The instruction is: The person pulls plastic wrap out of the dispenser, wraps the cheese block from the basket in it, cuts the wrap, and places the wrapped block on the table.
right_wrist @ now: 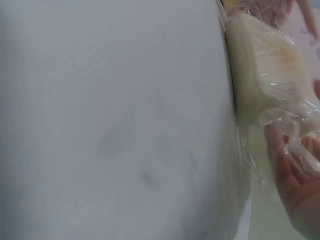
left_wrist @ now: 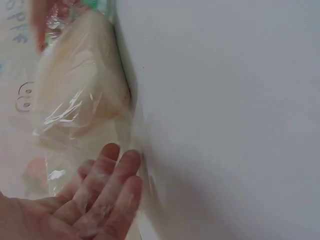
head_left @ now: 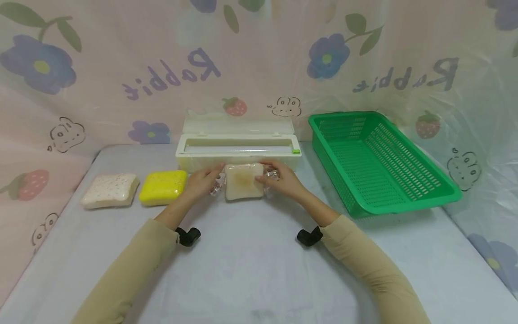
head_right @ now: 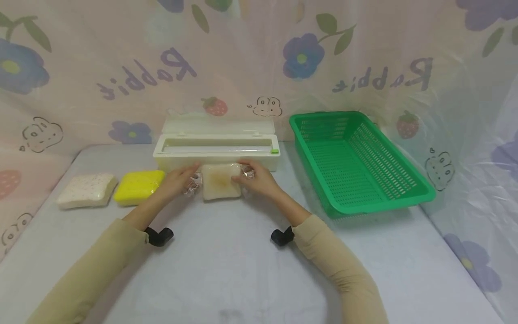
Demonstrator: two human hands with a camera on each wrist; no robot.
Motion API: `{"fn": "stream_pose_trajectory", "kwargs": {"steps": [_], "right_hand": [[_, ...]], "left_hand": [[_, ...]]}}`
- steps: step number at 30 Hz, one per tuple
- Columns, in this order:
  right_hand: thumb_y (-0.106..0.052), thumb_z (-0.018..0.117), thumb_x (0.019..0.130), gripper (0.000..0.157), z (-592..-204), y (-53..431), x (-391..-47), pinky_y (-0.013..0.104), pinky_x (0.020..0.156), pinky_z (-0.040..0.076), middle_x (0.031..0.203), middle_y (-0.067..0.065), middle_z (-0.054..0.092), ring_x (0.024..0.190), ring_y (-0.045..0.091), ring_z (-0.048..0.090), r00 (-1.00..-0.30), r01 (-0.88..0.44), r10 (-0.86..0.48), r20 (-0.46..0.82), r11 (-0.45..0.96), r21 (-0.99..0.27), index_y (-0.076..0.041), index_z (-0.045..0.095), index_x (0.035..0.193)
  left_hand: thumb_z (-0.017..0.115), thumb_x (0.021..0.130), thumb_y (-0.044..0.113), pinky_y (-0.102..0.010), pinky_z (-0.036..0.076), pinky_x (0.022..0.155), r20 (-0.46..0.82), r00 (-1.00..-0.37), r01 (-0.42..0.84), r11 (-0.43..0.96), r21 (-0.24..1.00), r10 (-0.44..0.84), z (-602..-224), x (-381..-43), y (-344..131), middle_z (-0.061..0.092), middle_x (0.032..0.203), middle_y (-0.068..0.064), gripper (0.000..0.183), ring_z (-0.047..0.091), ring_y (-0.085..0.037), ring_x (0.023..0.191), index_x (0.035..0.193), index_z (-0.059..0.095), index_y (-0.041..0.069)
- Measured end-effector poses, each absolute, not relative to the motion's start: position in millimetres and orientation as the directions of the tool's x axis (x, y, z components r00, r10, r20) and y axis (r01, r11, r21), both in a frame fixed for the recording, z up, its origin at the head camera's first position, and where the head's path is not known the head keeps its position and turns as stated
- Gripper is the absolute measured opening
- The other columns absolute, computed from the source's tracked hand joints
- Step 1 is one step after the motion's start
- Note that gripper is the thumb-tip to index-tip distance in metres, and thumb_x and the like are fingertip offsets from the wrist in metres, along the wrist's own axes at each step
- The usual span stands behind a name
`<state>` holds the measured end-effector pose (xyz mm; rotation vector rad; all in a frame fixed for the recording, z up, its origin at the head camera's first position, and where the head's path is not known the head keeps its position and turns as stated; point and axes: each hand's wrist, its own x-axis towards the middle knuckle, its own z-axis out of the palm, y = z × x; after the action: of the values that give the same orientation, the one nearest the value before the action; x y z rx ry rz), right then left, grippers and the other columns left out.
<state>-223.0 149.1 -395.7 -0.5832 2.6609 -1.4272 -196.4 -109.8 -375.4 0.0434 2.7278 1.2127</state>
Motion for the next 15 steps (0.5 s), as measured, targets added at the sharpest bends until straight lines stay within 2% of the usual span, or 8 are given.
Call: {"fn": "stream_pose_trajectory", "kwargs": {"steps": [3, 5, 7, 9, 11, 15], "right_hand": [[-0.024, 0.074, 0.083, 0.069, -396, 158, -219, 0.032, 0.076, 0.054, 0.120, 0.017, 0.057, 0.095, 0.024, 0.063, -0.928, -0.235, -0.370, 0.046, 0.484, -0.843, -0.014, 0.040, 0.142], [-0.017, 0.072, 0.085, 0.067, -398, 166, -218, 0.031, 0.073, 0.055, 0.119, 0.022, 0.056, 0.091, 0.027, 0.065, -0.919, -0.208, -0.394, 0.021, 0.438, -0.875, -0.010, 0.037, 0.142], [-0.012, 0.066, 0.090, 0.059, -400, 173, -218, 0.033, 0.070, 0.057, 0.115, 0.027, 0.056, 0.089, 0.031, 0.068, -0.911, -0.171, -0.412, 0.000, 0.379, -0.909, -0.005, 0.037, 0.141], [-0.010, 0.058, 0.095, 0.046, -401, 180, -219, 0.036, 0.070, 0.058, 0.113, 0.032, 0.058, 0.089, 0.035, 0.068, -0.904, -0.153, -0.428, -0.004, 0.330, -0.931, 0.002, 0.039, 0.135], [-0.013, 0.052, 0.099, 0.036, -402, 185, -220, 0.036, 0.070, 0.059, 0.110, 0.033, 0.061, 0.087, 0.035, 0.069, -0.904, -0.136, -0.428, -0.012, 0.313, -0.940, 0.007, 0.044, 0.128], [-0.017, 0.049, 0.101, 0.032, -405, 190, -222, 0.035, 0.071, 0.059, 0.109, 0.034, 0.062, 0.084, 0.029, 0.071, -0.903, -0.102, -0.429, -0.035, 0.292, -0.951, 0.011, 0.049, 0.117]], "left_hand": [[0.048, 0.085, 0.071, -0.033, 0.046, 0.077, -0.178, -0.980, -0.068, 0.686, 0.725, 0.092, -375, -190, -117, 0.063, 0.106, -0.015, 0.076, 0.056, -0.027, 0.096, 0.113, 0.059, 0.001], [0.060, 0.080, 0.068, -0.033, 0.047, 0.078, -0.182, -0.977, -0.054, 0.700, 0.712, 0.110, -376, -185, -122, 0.063, 0.109, -0.015, 0.072, 0.056, -0.028, 0.099, 0.111, 0.057, 0.003], [0.067, 0.081, 0.057, -0.034, 0.048, 0.081, -0.159, -0.979, -0.025, 0.693, 0.721, 0.131, -378, -182, -127, 0.063, 0.112, -0.017, 0.064, 0.057, -0.029, 0.102, 0.112, 0.056, 0.003], [0.066, 0.087, 0.045, -0.033, 0.048, 0.078, -0.133, -0.982, -0.009, 0.675, 0.737, 0.132, -380, -178, -130, 0.065, 0.109, -0.018, 0.052, 0.059, -0.028, 0.098, 0.111, 0.055, 0.001], [0.059, 0.095, 0.033, -0.030, 0.048, 0.073, -0.101, -0.988, -0.005, 0.643, 0.766, 0.113, -383, -177, -134, 0.067, 0.100, -0.018, 0.038, 0.062, -0.025, 0.089, 0.108, 0.055, -0.002], [0.041, 0.102, 0.018, -0.023, 0.051, 0.066, -0.058, -0.998, -0.027, 0.596, 0.802, 0.033, -385, -175, -135, 0.067, 0.089, -0.018, 0.026, 0.065, -0.020, 0.075, 0.105, 0.053, -0.005]]}}
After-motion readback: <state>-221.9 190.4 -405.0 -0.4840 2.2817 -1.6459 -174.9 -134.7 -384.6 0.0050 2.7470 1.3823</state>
